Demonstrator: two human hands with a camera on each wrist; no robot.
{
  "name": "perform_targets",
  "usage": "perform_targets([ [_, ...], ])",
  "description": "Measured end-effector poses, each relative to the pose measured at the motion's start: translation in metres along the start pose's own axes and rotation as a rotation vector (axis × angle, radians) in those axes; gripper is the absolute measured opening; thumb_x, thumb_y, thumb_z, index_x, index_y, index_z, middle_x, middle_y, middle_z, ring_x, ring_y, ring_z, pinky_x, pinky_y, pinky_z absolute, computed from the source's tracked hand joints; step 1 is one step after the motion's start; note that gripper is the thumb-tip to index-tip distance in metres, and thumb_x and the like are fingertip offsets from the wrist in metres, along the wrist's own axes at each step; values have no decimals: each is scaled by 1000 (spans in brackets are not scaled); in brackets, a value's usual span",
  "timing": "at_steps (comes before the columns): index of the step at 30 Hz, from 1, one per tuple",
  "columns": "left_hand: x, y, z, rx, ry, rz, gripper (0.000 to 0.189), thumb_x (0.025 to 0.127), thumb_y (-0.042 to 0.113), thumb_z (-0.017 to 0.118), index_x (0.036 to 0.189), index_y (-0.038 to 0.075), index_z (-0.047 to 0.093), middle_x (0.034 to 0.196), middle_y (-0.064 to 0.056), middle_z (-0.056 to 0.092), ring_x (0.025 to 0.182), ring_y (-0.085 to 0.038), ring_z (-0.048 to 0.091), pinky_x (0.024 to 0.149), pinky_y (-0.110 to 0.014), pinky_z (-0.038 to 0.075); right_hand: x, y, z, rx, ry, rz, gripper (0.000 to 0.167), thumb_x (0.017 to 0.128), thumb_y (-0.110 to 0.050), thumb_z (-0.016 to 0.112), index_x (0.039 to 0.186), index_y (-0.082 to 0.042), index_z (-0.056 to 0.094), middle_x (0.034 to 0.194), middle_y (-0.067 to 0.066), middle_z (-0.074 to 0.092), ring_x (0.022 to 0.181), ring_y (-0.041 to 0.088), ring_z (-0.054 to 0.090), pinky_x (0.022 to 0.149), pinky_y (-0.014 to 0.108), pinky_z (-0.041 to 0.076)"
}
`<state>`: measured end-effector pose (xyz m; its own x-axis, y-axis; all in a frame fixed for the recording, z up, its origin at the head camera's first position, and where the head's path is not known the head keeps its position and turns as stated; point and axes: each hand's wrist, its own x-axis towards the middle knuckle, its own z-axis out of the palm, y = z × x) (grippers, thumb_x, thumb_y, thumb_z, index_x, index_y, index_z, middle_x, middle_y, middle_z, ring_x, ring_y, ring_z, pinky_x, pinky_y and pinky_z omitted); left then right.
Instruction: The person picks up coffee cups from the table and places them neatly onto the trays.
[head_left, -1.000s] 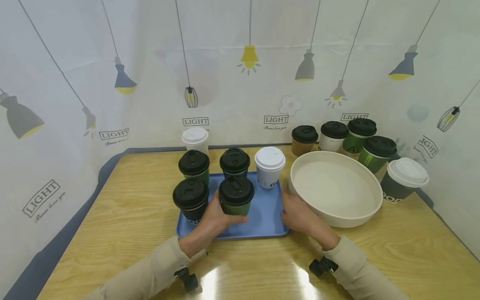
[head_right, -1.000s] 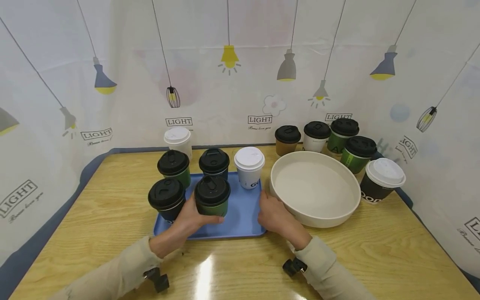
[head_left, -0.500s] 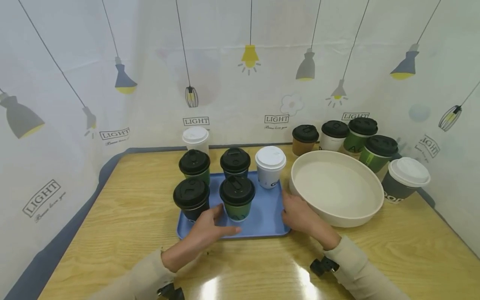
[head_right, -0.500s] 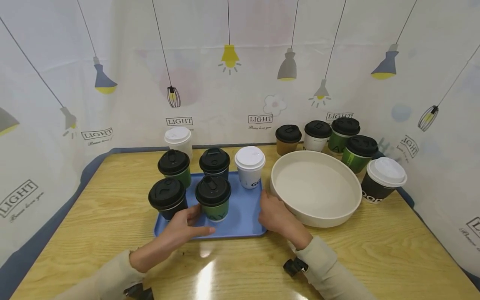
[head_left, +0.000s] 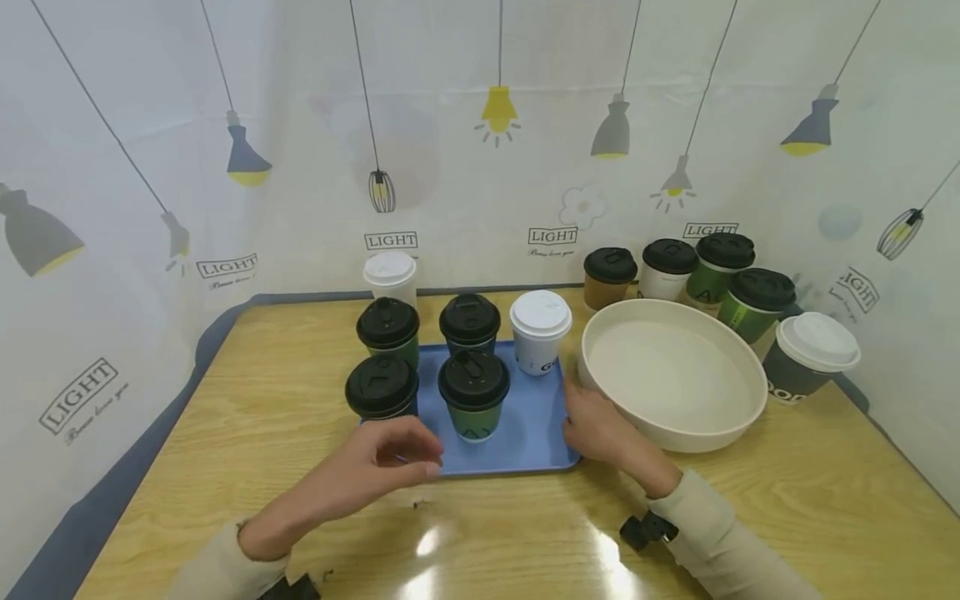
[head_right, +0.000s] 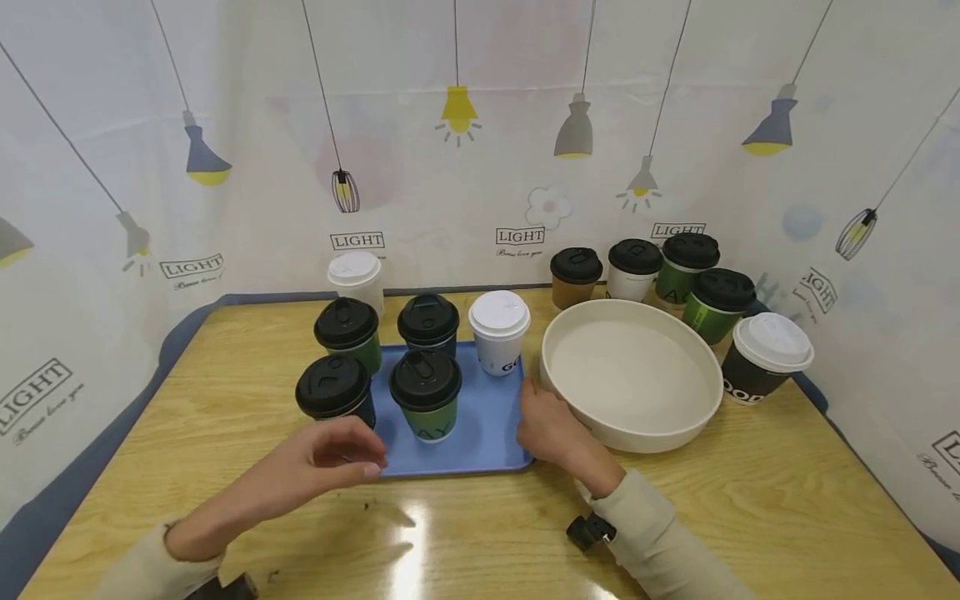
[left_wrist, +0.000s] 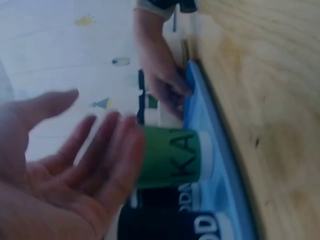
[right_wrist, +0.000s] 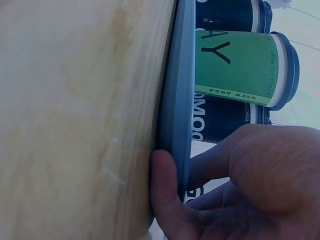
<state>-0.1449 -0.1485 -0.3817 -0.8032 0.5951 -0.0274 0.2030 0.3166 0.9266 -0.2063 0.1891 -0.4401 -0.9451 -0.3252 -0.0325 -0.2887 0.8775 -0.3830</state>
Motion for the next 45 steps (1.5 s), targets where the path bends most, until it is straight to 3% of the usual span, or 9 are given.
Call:
perform_targets([
  [4, -12, 5, -18, -56, 65, 97, 7, 97, 11, 70, 104, 9, 68, 95, -5, 72, 78, -17, 69, 66, -35, 64, 0, -2, -1, 7, -5, 0, 69, 88, 1, 54, 150, 22, 30, 131, 40, 60, 115, 47, 66, 92, 55, 59],
  [9, -19, 1, -43, -139, 323, 231, 10, 100, -1, 61, 96, 7, 64, 76, 4, 66, 62, -18, 61, 53, -31, 58, 1, -1, 0, 15, 2, 2, 69, 87, 1, 53, 150, 21, 30, 129, 40, 61, 116, 48, 65, 93, 56, 59],
  [15, -5, -15, -69, -257, 661, 181, 7, 103, 11, 61, 101, 5, 65, 81, 2, 68, 74, -13, 65, 58, -24, 59, 1, 0, 0, 21, -24, 14, 69, 89, 1, 52, 150, 23, 27, 137, 41, 56, 122, 49, 62, 98, 57, 58],
  [18, 9, -27, -81, -297, 765, 155, 9, 102, 15, 65, 108, 8, 65, 90, 3, 71, 83, -11, 68, 65, -23, 61, 0, 1, 0, 25, -27, 15, 69, 90, 0, 52, 150, 23, 27, 139, 42, 54, 123, 49, 61, 99, 57, 57],
  [21, 24, -41, -93, -314, 826, 140, 14, 101, 16, 66, 115, 13, 64, 99, 4, 71, 91, -11, 69, 73, -23, 63, 0, 1, 0, 27, -27, 13, 70, 90, 0, 53, 151, 23, 26, 140, 41, 53, 124, 49, 61, 100, 57, 57],
  [26, 53, -61, -111, -240, 849, 72, 27, 100, 19, 67, 125, 16, 57, 115, 3, 65, 102, -9, 67, 86, -19, 61, -1, 0, 1, 29, -8, -5, 70, 88, 1, 53, 149, 23, 29, 137, 41, 56, 121, 49, 63, 97, 57, 58],
  [30, 76, -71, -123, -153, 819, 14, 45, 101, 24, 66, 139, 9, 49, 132, -6, 59, 110, -7, 62, 93, -19, 57, -1, 1, 0, 19, 7, -14, 69, 88, 1, 54, 148, 24, 30, 135, 41, 57, 119, 49, 64, 96, 56, 58],
  [38, 114, -88, -142, -127, 745, -91, 73, 99, 26, 67, 158, 9, 28, 157, -22, 40, 141, -36, 48, 116, -46, 46, 0, 3, 0, 16, -7, -15, 69, 89, 0, 53, 149, 24, 28, 141, 40, 53, 122, 49, 62, 99, 56, 57],
  [45, 144, -100, -153, -112, 698, -180, 84, 96, 21, 71, 162, 11, 20, 165, -23, 31, 147, -41, 42, 122, -51, 41, -1, 2, 1, 32, -8, -14, 69, 89, 1, 53, 149, 24, 29, 141, 41, 53, 122, 48, 62, 99, 56, 57],
])
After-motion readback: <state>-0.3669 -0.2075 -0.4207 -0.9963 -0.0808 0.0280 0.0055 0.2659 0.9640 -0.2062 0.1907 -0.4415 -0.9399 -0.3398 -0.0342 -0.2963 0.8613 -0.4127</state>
